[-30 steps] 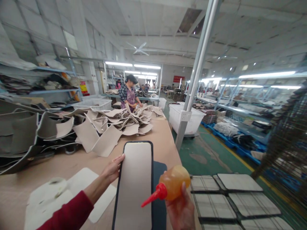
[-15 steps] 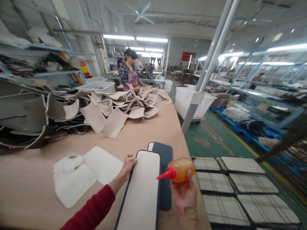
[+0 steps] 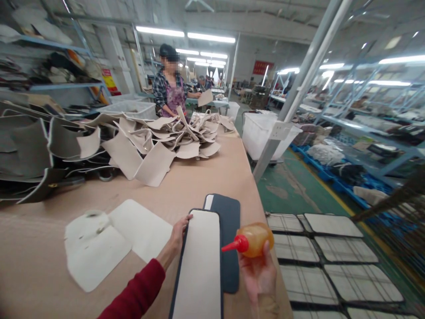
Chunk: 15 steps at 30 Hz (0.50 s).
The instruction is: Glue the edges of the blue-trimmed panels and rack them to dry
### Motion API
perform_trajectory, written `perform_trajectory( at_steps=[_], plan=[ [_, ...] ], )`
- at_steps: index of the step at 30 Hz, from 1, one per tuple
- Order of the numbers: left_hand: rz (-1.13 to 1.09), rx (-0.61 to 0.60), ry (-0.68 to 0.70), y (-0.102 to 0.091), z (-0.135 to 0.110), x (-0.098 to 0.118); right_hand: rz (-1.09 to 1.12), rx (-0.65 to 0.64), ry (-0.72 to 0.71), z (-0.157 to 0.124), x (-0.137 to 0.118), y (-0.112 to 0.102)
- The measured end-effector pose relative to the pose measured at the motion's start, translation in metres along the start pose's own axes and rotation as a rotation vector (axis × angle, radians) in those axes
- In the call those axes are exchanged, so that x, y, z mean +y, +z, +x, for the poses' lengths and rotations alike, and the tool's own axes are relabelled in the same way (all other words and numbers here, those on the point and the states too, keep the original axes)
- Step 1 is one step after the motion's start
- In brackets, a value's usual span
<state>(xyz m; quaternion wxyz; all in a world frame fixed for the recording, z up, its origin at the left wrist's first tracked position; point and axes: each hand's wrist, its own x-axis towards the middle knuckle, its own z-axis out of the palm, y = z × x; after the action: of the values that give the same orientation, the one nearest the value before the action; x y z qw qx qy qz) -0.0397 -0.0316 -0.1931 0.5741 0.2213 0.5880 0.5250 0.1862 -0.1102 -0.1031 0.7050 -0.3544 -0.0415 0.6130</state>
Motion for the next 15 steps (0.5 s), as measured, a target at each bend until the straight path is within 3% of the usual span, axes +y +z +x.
perform_trajectory(
  at_steps=[3, 5, 8, 11, 13, 15],
  plan=[
    [0.098, -0.091, 0.221, -0.004, -0.012, -0.010, -0.004, 0.013, 0.018, 0.004, -0.001, -0.003],
    [0.216, -0.084, 0.303, -0.009, -0.023, -0.024, 0.005, 0.045, 0.012, 0.006, -0.002, -0.005],
    [0.267, -0.003, 0.167, -0.020, -0.042, -0.050, 0.011, 0.078, -0.016, 0.007, -0.007, -0.004],
    [0.157, -0.115, -0.032, -0.034, -0.058, -0.068, 0.007, 0.101, -0.050, 0.008, -0.014, 0.002],
    [0.081, -0.213, -0.087, -0.042, -0.065, -0.064, 0.000, 0.108, -0.087, 0.009, -0.021, 0.008],
    [0.016, -0.244, -0.095, -0.048, -0.067, -0.046, -0.013, 0.103, -0.145, 0.010, -0.029, 0.016]
  ],
)
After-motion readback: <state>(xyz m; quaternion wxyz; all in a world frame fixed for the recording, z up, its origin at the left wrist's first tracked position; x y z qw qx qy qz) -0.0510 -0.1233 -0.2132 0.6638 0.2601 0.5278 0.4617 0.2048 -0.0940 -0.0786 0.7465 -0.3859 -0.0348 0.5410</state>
